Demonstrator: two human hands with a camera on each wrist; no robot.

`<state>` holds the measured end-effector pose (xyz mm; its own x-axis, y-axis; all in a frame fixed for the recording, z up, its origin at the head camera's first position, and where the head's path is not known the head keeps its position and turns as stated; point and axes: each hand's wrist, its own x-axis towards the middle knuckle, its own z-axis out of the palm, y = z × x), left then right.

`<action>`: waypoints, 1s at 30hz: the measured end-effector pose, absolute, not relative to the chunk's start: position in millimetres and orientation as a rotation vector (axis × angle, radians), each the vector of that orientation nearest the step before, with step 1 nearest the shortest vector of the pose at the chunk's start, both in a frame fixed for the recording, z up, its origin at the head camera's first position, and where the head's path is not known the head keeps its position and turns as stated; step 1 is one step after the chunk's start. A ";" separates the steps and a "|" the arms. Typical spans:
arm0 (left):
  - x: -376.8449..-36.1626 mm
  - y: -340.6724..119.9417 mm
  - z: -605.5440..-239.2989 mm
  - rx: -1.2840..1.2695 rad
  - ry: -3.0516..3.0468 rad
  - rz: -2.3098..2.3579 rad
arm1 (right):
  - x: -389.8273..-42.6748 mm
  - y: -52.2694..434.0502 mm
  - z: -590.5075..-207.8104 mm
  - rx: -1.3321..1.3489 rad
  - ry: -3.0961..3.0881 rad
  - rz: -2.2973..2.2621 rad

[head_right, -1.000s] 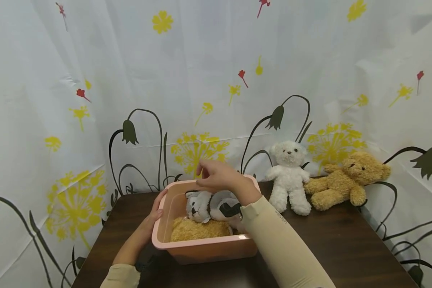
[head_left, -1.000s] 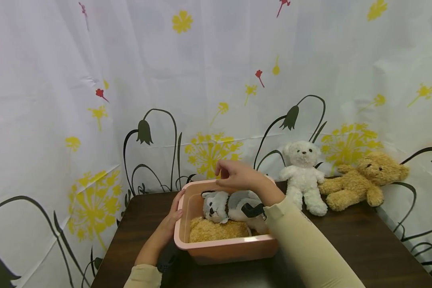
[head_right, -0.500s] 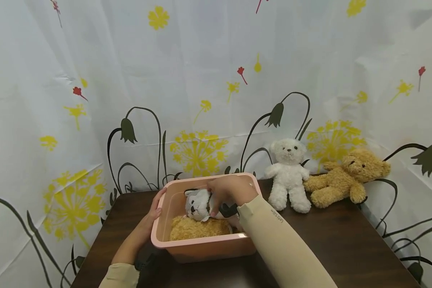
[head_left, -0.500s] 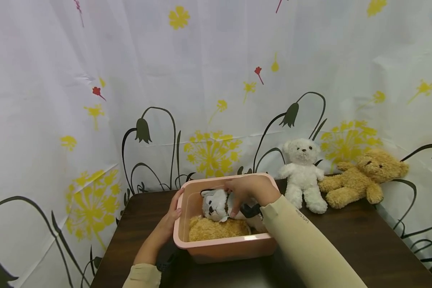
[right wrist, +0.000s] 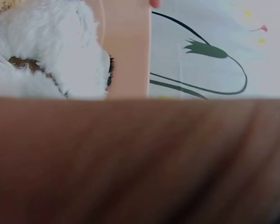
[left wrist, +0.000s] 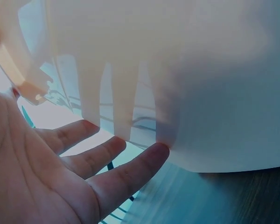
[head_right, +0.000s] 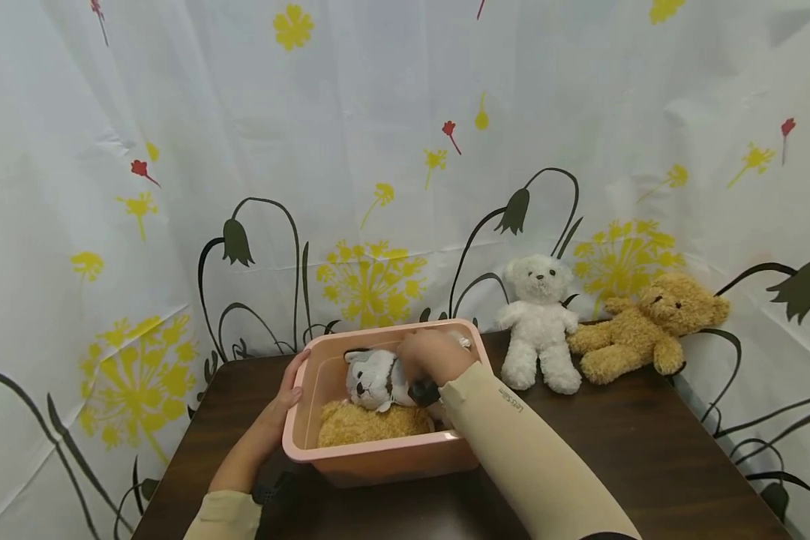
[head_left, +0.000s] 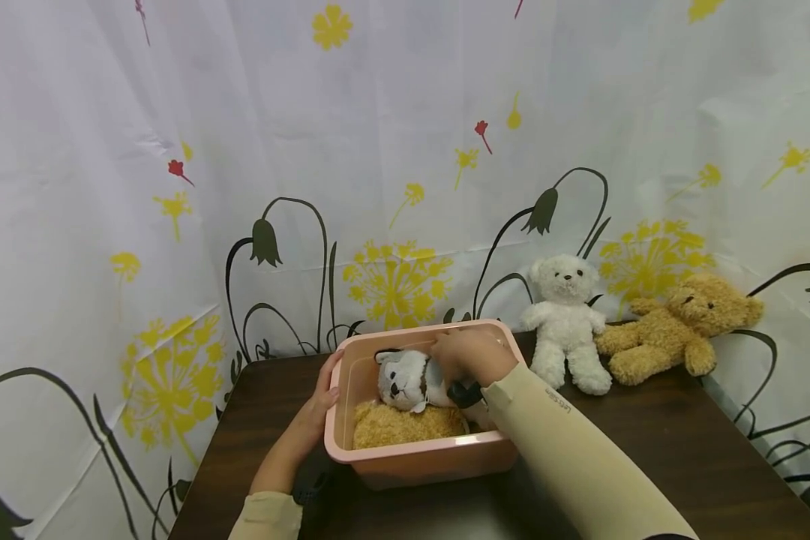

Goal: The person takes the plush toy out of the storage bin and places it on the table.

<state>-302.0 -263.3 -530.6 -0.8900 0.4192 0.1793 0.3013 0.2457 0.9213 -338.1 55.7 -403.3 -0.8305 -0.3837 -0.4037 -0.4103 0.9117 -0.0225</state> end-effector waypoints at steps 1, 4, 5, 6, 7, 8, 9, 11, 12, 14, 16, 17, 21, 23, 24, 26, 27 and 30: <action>-302.0 -262.4 -531.1 0.698 2.397 1.739 | -337.9 55.9 -404.0 -0.544 2.652 0.046; -307.2 -264.9 -540.1 0.724 2.391 1.739 | -338.5 54.7 -407.3 -0.434 2.588 -0.135; -307.2 -264.9 -540.7 0.725 2.386 1.743 | -338.3 54.2 -407.6 -0.413 2.579 -0.161; -307.5 -265.5 -541.6 0.736 2.378 1.751 | -338.4 53.6 -407.9 -0.377 2.572 -0.185; -311.6 -268.5 -547.1 0.778 2.370 1.765 | -338.4 52.9 -408.2 -0.393 2.578 -0.178; -312.5 -269.3 -548.5 0.785 2.362 1.777 | -337.7 52.3 -408.1 -0.425 2.594 -0.158; -308.9 -267.0 -543.4 0.788 2.346 1.802 | -336.7 52.1 -407.4 -0.468 2.622 -0.100; -314.3 -268.4 -548.5 0.872 2.277 1.874 | -335.5 52.1 -406.0 -0.544 2.664 -0.004; -317.1 -270.3 -551.9 0.907 2.287 1.873 | -335.9 52.3 -406.1 -0.573 2.674 0.025; -318.5 -271.1 -552.7 0.905 2.305 1.861 | -338.4 52.7 -406.2 -0.603 2.668 0.043; -319.5 -272.6 -553.8 0.916 2.325 1.844 | -342.6 53.3 -406.8 -0.615 2.651 -0.002; -317.6 -273.2 -552.7 0.883 2.355 1.817 | -344.5 53.9 -407.2 -0.617 2.647 -0.044; -315.1 -269.6 -547.2 0.900 2.302 1.876 | -347.8 62.7 -403.7 -0.605 2.654 -0.274; -315.3 -267.5 -545.5 0.907 2.244 1.921 | -346.4 69.9 -401.1 -0.589 2.647 -0.410; -315.8 -267.6 -545.7 0.893 2.246 1.918 | -345.3 74.0 -399.8 -0.577 2.644 -0.475; -316.8 -268.6 -546.5 0.851 2.241 1.911 | -342.5 81.9 -398.2 -0.568 2.624 -0.635; -317.6 -270.5 -548.7 0.818 2.283 1.875 | -340.2 85.9 -396.7 -0.569 2.623 -0.708; -322.2 -276.5 -557.8 0.804 2.378 1.771 | -332.6 97.5 -390.3 -0.630 2.664 -0.906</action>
